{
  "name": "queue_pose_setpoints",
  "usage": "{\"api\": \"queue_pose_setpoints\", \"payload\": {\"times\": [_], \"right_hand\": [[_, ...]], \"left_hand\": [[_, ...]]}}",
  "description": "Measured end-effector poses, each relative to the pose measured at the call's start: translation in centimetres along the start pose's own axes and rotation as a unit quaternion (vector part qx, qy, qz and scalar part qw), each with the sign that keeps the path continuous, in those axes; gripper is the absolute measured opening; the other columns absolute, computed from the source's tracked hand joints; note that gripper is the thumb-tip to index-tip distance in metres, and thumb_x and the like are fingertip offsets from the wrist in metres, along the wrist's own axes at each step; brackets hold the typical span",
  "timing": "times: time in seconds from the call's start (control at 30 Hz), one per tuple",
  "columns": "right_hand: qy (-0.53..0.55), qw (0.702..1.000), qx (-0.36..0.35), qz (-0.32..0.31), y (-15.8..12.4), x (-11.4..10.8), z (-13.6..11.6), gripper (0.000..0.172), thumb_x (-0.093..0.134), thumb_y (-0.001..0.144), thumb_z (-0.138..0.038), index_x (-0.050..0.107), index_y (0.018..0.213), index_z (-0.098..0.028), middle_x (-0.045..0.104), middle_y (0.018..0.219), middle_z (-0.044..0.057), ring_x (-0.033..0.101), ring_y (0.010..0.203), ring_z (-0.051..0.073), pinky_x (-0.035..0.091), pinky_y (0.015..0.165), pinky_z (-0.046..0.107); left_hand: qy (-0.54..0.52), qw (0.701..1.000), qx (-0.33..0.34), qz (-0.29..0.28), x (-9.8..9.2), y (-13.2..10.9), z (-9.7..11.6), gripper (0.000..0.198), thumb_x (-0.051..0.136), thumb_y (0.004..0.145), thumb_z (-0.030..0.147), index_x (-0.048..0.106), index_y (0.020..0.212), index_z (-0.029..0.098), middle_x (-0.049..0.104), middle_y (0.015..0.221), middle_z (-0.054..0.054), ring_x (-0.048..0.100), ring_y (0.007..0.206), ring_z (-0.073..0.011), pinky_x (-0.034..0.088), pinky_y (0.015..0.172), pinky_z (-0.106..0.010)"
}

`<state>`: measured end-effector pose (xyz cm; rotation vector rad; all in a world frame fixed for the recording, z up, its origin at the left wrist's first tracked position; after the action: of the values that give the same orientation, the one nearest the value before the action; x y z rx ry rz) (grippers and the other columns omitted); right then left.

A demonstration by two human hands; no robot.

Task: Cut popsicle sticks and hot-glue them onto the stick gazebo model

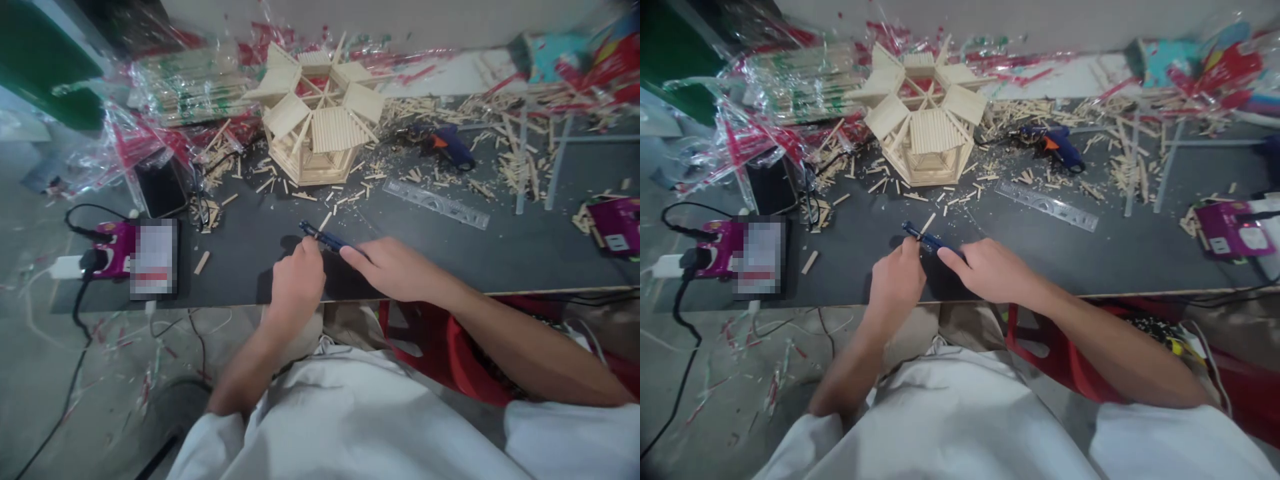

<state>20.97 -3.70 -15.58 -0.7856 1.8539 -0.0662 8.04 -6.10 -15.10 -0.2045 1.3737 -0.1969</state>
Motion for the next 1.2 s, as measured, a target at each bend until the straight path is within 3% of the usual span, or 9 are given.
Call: {"api": "queue_pose_setpoints", "payload": {"times": [0.17,0.3,0.5,0.73,1.2], "right_hand": [[-0.062,0.997,-0.043,-0.026,-0.2,0.7,-1.4,0.065,0.024,0.110,-0.056,0.067,0.081,-0.017,0.075,0.087,0.014,0.067,0.078,0.025,0.030,0.065,0.032],[-0.095,0.994,-0.052,-0.028,-0.1,0.9,-1.3,0.068,0.023,0.109,-0.059,0.068,0.082,-0.016,0.075,0.089,0.015,0.067,0.077,0.025,0.028,0.063,0.033],[-0.101,0.994,-0.039,-0.021,0.2,1.0,-1.1,0.068,0.022,0.108,-0.057,0.068,0.080,-0.016,0.074,0.087,0.016,0.066,0.074,0.027,0.029,0.063,0.035],[-0.101,0.993,-0.038,-0.046,0.1,1.3,-1.0,0.065,0.022,0.109,-0.055,0.070,0.088,-0.015,0.076,0.095,0.014,0.069,0.086,0.028,0.032,0.066,0.035],[-0.113,0.993,-0.030,-0.034,-0.7,1.0,-0.9,0.064,0.023,0.109,-0.057,0.070,0.100,-0.015,0.076,0.104,0.011,0.072,0.093,0.029,0.034,0.068,0.035]], "left_hand": [[-0.032,0.997,-0.045,0.056,1.0,-2.5,-0.7,0.023,0.040,0.097,0.009,0.057,0.111,0.014,0.074,0.098,-0.016,0.076,0.081,-0.0295,0.050,0.062,-0.033],[-0.044,0.994,-0.057,0.083,1.3,-2.9,-1.0,0.022,0.040,0.099,0.012,0.057,0.112,0.015,0.074,0.094,-0.015,0.076,0.080,-0.0275,0.048,0.060,-0.031],[-0.046,0.994,-0.051,0.091,1.4,-2.5,-0.8,0.025,0.040,0.097,0.008,0.058,0.112,0.014,0.074,0.095,-0.014,0.076,0.082,-0.0255,0.050,0.061,-0.030],[-0.025,0.992,-0.055,0.115,1.0,-2.7,-0.8,0.028,0.037,0.100,0.010,0.060,0.115,0.014,0.075,0.092,-0.011,0.076,0.082,-0.0230,0.050,0.061,-0.027],[-0.033,0.990,-0.086,0.104,0.3,-3.3,-0.5,0.031,0.029,0.107,0.018,0.060,0.110,0.015,0.075,0.094,-0.014,0.076,0.083,-0.0261,0.047,0.062,-0.030]]}}
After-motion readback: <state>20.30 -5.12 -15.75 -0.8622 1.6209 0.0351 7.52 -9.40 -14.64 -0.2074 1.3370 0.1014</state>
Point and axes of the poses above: each hand's wrist, its own y-axis towards the middle knuckle, its own x-axis out of the palm, z = x × y, the point moved 9 cm from there along y, towards the middle knuckle
